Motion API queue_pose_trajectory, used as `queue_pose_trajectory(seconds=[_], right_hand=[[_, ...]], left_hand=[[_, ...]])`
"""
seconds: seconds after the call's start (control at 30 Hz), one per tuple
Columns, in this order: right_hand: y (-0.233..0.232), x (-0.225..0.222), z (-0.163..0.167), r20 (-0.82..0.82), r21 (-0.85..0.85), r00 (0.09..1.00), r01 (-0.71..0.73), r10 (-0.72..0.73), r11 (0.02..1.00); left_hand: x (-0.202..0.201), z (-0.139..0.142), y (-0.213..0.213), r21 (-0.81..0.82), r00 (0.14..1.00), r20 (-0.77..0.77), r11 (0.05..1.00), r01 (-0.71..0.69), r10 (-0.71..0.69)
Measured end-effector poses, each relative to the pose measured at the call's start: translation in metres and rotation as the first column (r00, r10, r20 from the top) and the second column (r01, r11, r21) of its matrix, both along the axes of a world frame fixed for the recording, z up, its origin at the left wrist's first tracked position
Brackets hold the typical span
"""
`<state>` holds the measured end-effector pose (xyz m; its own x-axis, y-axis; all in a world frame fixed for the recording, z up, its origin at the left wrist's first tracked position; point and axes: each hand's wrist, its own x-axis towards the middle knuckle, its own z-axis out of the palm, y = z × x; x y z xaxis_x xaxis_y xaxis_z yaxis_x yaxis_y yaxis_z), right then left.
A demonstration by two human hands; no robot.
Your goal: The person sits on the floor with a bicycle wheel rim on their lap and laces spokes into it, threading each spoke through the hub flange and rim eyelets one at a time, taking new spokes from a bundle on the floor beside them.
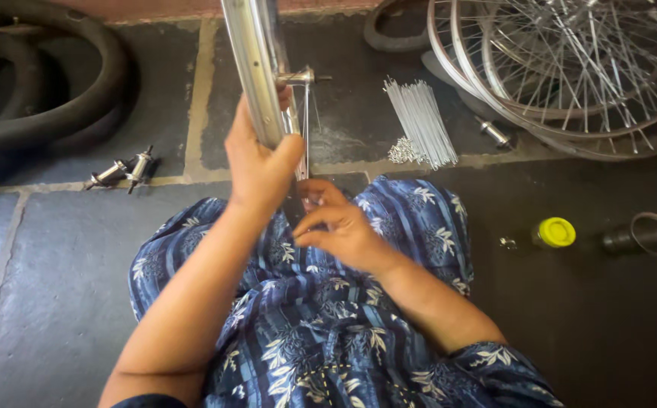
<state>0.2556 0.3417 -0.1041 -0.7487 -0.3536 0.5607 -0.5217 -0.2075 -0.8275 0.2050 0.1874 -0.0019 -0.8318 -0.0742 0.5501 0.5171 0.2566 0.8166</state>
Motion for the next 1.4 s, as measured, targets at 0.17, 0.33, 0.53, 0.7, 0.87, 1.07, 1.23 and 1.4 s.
queue_pose_trajectory(seconds=[0.17, 0.33, 0.53, 0.7, 0.87, 1.07, 1.23, 1.4], right_hand=[[-0.005, 0.013, -0.004, 0.036, 0.087, 0.998, 0.053, -0.056, 0.995], [0.007, 0.025, -0.027, 0.167, -0.101, 0.986, -0.007, 0.023, 0.995], [0.031, 0.032, -0.04, 0.126, -0.048, 0.989, -0.076, 0.082, 0.996], [0.04, 0.037, -0.041, 0.165, -0.039, 0.976, -0.139, 0.143, 0.99], [0.041, 0.042, -0.045, 0.006, 0.028, 0.995, -0.096, 0.096, 0.995], [0.046, 0.043, -0.058, 0.141, -0.107, 0.988, -0.051, 0.066, 0.993], [0.048, 0.039, -0.047, 0.196, -0.061, 0.97, -0.135, 0.144, 0.989], [0.073, 0.044, 0.0, 0.242, -0.019, 0.97, -0.029, 0.032, 0.999]], left_hand=[[0.023, -0.008, 0.004, -0.217, 0.987, -0.097, 0.97, 0.105, -0.129], [0.012, -0.011, -0.025, -0.143, 0.878, -0.11, 0.882, 0.45, -0.466], [-0.017, -0.02, -0.023, -0.315, 0.907, -0.014, 0.863, 0.396, -0.421], [-0.039, -0.016, 0.005, -0.4, 0.683, -0.387, 0.781, 0.481, -0.619], [-0.045, -0.026, 0.016, -0.059, 0.602, -0.017, 0.602, 0.796, -0.798], [-0.036, -0.057, 0.003, 0.411, 0.58, -0.039, 0.516, 0.752, -0.813], [-0.038, -0.064, 0.006, 0.48, 0.623, -0.041, 0.532, 0.698, -0.781], [-0.035, -0.062, 0.008, 0.498, 0.598, -0.099, 0.481, 0.722, -0.795]])
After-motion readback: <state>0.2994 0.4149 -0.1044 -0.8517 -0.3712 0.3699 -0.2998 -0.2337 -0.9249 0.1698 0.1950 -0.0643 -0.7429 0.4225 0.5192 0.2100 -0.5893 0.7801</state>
